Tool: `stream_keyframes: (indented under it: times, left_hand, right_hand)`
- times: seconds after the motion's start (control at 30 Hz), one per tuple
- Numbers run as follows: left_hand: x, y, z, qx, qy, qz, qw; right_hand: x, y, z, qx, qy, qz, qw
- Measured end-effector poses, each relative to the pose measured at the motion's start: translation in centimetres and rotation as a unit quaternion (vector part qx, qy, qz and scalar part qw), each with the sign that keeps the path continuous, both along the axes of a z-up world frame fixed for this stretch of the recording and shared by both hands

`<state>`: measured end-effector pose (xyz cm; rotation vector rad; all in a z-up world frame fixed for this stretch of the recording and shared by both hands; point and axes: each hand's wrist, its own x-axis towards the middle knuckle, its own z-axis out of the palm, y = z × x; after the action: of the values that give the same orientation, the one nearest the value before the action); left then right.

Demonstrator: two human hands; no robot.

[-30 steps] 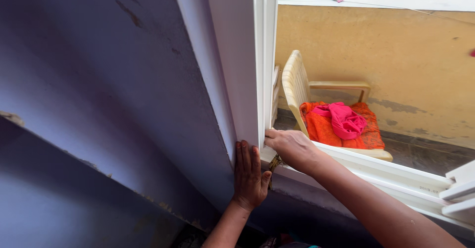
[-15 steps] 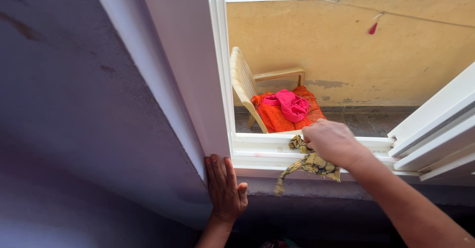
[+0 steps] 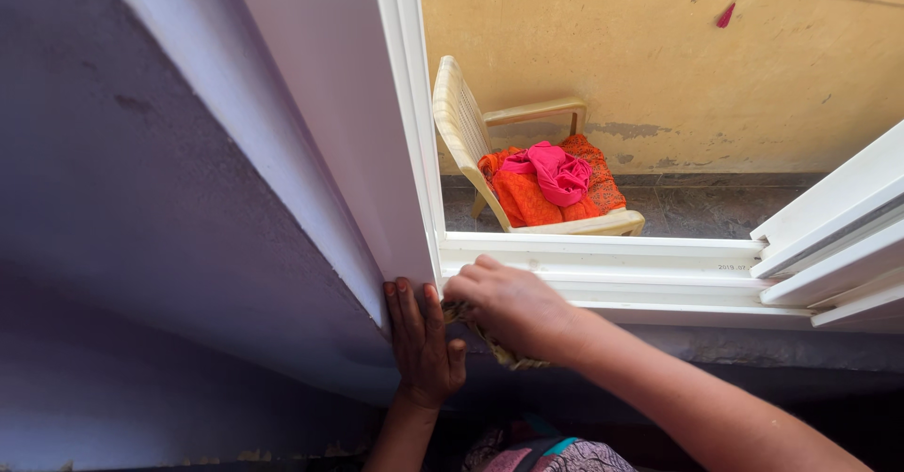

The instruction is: The person cleans the white window frames and sills using a patterned cloth. They wipe the vertical sides, horizontal tracks, and the bottom sill of the window, moving the cloth back and forth to remove dust and dirt. The person also cleans the adjacent wall area near the window frame.

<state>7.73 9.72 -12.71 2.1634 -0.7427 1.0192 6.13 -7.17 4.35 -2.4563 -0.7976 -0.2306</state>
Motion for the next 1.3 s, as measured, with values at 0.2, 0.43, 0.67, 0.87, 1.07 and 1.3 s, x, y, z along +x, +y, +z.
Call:
stream_keyframes:
  times: [0.2,0.43,0.67,0.87,1.07,1.3]
  left_hand:
    - [0.0,-0.3,0.4,0.010,-0.018,0.002,1.000]
    - [-1.7,-1.0,2.9,-0.010,-0.020,0.005,1.000]
    - [-1.8,-2.9,7.0,0.044,-0.070,-0.112,0.990]
    - [1.4,-5.8,10.3,0.093,-0.015,-0.099,0.991]
    - [2.6,-6.3,9.3,0.105,-0.030,-0.078,0.991]
    - [2.8,-5.9,9.3,0.094,-0.014,-0.095,0.991]
  right_hand:
    - [1.1,-5.0,8.5,0.126,-0.120,-0.149,0.973]
    - [0.3,-6.2,5.4,-0.079,-0.085,-0.077,0.990]
    - [-2.5,-18.9,6.9,-0.335,-0.081,-0.300,0.890]
    - [-4.5,-21.4,4.9,-0.533,0.128,-0.365,0.752]
    - [-3.5,-22.0,-0.3,-0.492,0.048,-0.365,0.789]
    - [-0.2,-17.7,-0.5,-0.349,0.118,-0.396,0.841]
